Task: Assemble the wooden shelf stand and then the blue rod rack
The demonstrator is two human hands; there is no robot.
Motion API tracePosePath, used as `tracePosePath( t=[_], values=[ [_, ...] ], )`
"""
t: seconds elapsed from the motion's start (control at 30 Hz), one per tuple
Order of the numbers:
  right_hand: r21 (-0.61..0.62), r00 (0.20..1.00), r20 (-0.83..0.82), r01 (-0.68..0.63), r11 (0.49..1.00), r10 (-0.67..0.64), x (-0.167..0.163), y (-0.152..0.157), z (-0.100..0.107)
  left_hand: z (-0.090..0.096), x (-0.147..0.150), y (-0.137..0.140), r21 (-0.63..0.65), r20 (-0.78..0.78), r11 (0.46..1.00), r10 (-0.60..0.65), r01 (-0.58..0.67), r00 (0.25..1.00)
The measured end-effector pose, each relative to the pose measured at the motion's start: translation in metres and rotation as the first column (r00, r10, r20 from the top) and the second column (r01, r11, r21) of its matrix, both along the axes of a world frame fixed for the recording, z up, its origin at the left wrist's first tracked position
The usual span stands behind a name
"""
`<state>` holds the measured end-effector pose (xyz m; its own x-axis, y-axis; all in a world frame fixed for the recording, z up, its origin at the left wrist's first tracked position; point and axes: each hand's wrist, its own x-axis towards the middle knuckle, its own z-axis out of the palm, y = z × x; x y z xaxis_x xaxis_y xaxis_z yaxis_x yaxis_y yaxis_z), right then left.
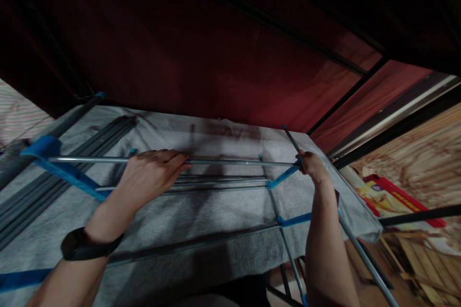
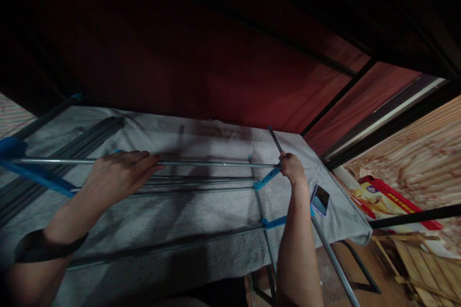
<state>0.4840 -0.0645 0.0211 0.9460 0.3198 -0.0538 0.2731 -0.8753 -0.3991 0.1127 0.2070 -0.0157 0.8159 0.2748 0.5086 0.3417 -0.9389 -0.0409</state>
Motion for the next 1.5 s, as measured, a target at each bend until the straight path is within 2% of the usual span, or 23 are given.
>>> tracePosePath(
  t=[0.23, 0.57, 0.8, 1.03, 1.2, 1.5],
  values=[
    [0.154, 0.995, -0.093, 0.057, 0.986, -0.043, -0.0033, -0.0014, -0.0013, 0.001, 0.0006, -0.0014, 0.051, -0.038, 0.998, 0.037, -0.035, 0.999],
    [0.258, 0.993, -0.105, 0.081, 0.963, -0.055, -0.0006, -0.0046, -0.0058, 0.0075, 0.0006, -0.0054, 0.036, -0.086, 0.998, 0.064, -0.061, 0.994],
    [0.27, 0.993, -0.104, 0.088, 0.959, -0.062, -0.0013, -0.0064, -0.0062, 0.0042, 0.0001, -0.0032, -0.044, -0.054, 0.998, 0.042, -0.044, 0.998],
    [0.247, 0.995, -0.093, 0.068, 0.967, -0.046, -0.005, -0.0043, -0.0025, 0.005, -0.0008, -0.0037, -0.01, -0.053, 0.999, 0.039, -0.04, 0.998],
    [0.224, 0.996, -0.076, 0.067, 0.972, -0.051, -0.0046, -0.0046, -0.0035, 0.0057, -0.0005, -0.0038, -0.039, -0.049, 0.998, 0.046, -0.048, 0.998],
    [0.236, 0.995, -0.086, 0.065, 0.97, -0.045, -0.0082, -0.004, -0.0004, 0.0057, 0.0004, -0.0028, -0.002, -0.094, 0.998, 0.056, -0.056, 0.994]
  ],
)
